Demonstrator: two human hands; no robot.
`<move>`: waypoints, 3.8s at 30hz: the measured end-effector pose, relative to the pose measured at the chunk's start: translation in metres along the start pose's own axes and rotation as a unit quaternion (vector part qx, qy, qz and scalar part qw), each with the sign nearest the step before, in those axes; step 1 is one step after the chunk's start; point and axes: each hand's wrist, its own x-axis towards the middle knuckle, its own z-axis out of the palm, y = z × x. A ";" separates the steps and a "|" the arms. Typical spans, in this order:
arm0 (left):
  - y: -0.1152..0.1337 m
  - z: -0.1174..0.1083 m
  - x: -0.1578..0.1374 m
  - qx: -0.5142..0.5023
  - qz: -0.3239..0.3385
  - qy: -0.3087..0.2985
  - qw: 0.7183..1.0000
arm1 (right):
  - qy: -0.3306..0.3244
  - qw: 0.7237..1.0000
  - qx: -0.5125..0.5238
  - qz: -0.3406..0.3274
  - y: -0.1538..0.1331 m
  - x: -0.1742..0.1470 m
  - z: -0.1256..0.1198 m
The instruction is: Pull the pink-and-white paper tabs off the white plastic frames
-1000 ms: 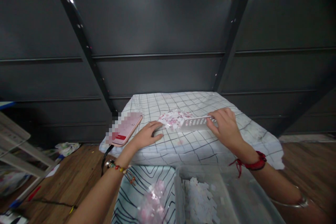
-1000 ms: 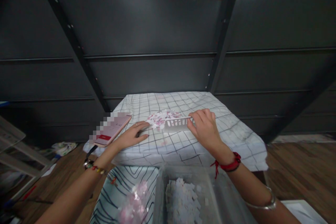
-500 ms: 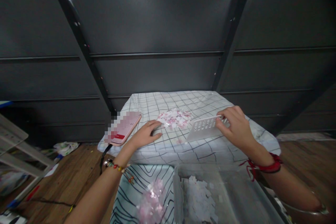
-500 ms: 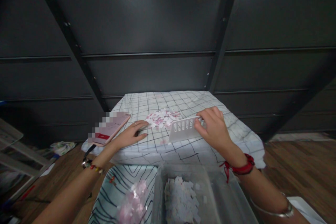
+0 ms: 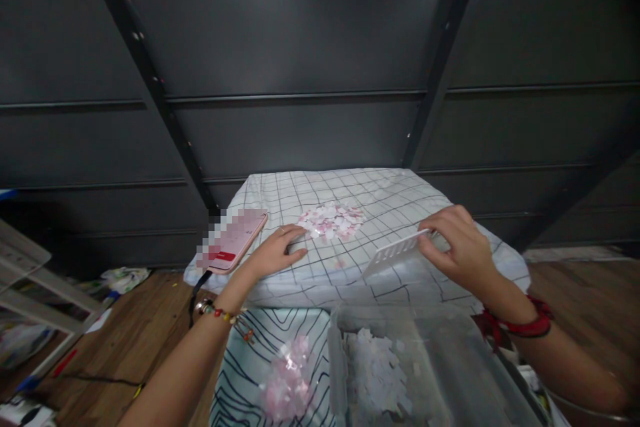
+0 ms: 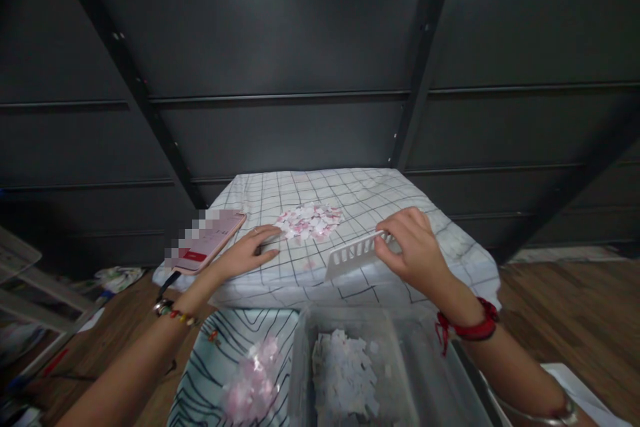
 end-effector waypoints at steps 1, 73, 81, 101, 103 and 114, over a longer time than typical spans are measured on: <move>0.000 0.000 0.000 0.000 -0.001 0.000 1.000 | 0.008 1.000 -0.003 0.004 0.000 0.000 -0.001; 0.003 -0.002 -0.002 -0.001 -0.007 0.003 1.000 | 0.016 0.988 -0.128 0.085 -0.017 -0.011 0.031; -0.001 0.000 -0.002 0.000 -0.004 0.009 1.000 | 0.008 0.968 -0.237 0.076 -0.035 -0.011 0.024; -0.003 0.001 -0.005 -0.004 -0.002 0.002 1.000 | 0.006 0.998 -0.060 -0.007 -0.111 -0.001 0.014; -0.004 0.002 -0.005 -0.004 0.000 0.002 1.000 | 0.002 0.999 -0.052 -0.009 -0.110 -0.001 0.013; -0.006 0.004 -0.005 -0.001 0.007 0.009 1.000 | 0.028 0.987 -0.147 0.063 -0.044 0.004 0.030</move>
